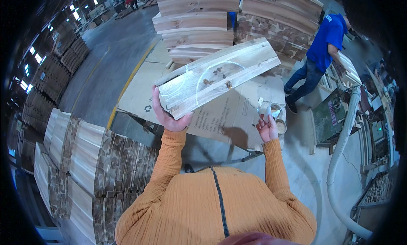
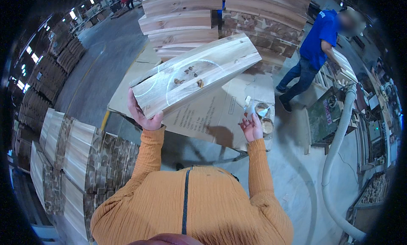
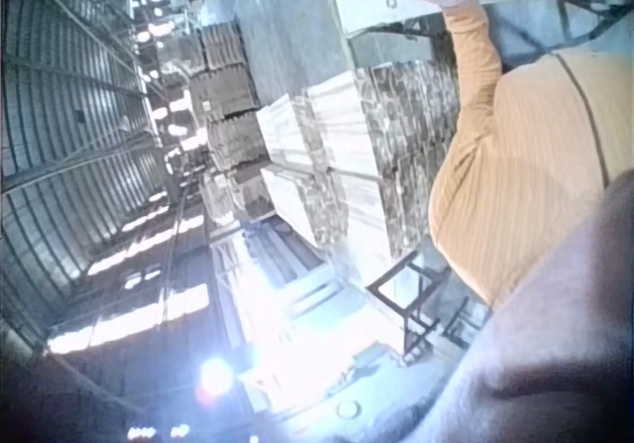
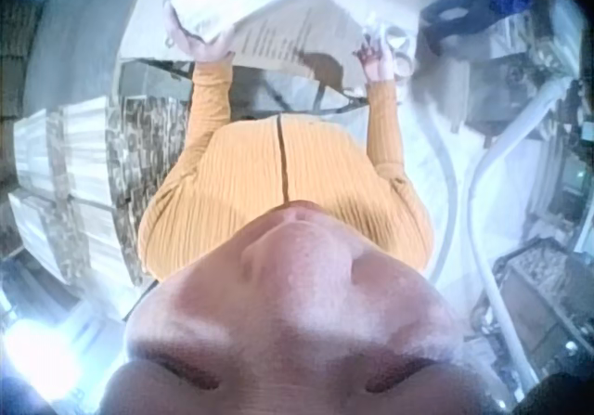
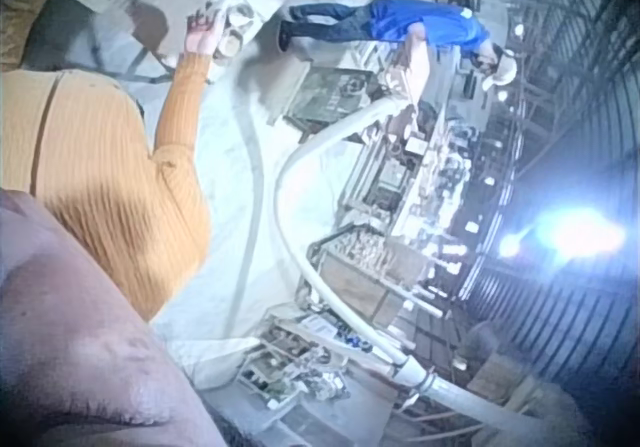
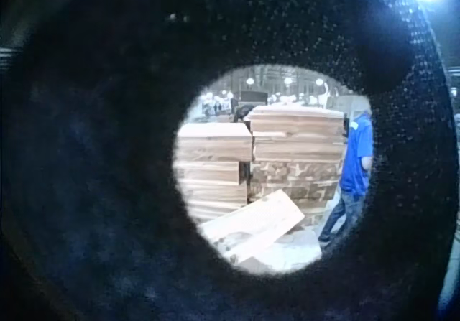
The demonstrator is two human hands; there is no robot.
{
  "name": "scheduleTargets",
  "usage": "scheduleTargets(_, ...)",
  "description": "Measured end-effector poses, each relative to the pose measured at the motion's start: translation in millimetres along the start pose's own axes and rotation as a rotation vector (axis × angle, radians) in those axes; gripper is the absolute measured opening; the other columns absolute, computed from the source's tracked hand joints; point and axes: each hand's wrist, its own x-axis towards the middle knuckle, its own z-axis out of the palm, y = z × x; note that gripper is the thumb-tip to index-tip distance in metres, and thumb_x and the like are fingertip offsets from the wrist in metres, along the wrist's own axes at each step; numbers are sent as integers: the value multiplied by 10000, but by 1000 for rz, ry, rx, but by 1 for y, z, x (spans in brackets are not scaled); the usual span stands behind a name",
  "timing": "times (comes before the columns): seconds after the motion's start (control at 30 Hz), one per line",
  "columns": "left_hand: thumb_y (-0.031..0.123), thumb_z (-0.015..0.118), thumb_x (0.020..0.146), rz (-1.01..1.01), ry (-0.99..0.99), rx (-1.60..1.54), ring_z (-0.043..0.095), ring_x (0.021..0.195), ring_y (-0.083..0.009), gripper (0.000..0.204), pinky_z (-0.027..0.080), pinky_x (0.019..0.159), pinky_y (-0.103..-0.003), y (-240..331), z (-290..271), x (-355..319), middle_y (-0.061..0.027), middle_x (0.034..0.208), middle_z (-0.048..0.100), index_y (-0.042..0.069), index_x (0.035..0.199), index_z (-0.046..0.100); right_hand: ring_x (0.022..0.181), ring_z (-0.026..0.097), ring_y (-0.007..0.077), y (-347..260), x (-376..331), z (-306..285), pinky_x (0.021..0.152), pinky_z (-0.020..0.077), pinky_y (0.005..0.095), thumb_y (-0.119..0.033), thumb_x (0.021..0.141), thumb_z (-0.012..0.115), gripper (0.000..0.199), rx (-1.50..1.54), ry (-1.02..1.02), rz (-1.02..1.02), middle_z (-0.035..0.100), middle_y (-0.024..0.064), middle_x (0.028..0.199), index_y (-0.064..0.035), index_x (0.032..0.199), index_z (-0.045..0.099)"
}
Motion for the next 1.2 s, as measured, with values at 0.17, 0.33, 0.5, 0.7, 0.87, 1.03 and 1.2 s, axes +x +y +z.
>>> scheduleTargets(0.17,400,769,634,13,-9,49,375,1263,-324,995,338,1030,-417,-3,-2,0,-247,1401,284,-49,1363,264,716,512,131,-7,-9,-4,626,442,296,-264,880,593,209,38,-8,-47,586,1,942,-158,1049,532)
scheduleTargets(0.33,422,769,628,8,-12,33,360,1274,-335,1004,333,1032,-425,-3,-3,-6,-251,1402,282,-37,1368,267,664,463,116,-9,-13,-4,597,423,287,-236,880,590,173,19,-19,-61,535,-28,851,-175,1030,528)
scheduleTargets(0.5,459,748,654,23,-10,13,349,1281,-348,998,327,1032,-435,-3,-3,-8,-247,1402,281,-31,1375,261,655,459,110,-9,-16,0,571,401,281,-225,876,593,171,-6,-5,-61,524,-40,834,-174,1025,527)
scheduleTargets(0.7,503,714,679,37,-23,82,336,1287,-358,996,324,1031,-443,-2,-5,-8,-246,1397,287,-40,1376,253,642,459,108,-7,-17,3,559,391,275,-230,874,591,200,-20,8,-61,523,-38,836,-163,1051,527)
scheduleTargets(0.87,508,713,678,30,-21,88,347,1279,-353,999,328,1028,-440,-1,-5,-6,-246,1395,289,-44,1373,254,641,461,99,-4,-18,8,557,394,273,-245,881,577,242,-37,-16,-40,529,-15,853,-158,1099,520)
scheduleTargets(1.03,502,716,678,12,-10,40,363,1267,-342,994,334,1025,-435,-1,-2,-1,-243,1393,294,-43,1371,258,642,471,95,-3,-18,9,558,404,272,-249,886,565,260,-47,0,-42,529,-3,856,-156,1123,512)
scheduleTargets(1.2,495,716,678,1,-11,94,368,1264,-334,984,336,1024,-432,-5,-6,-1,-236,1394,297,-38,1369,263,635,473,94,-1,-18,9,555,409,268,-241,886,566,262,-43,20,-50,531,-1,853,-158,1127,507)
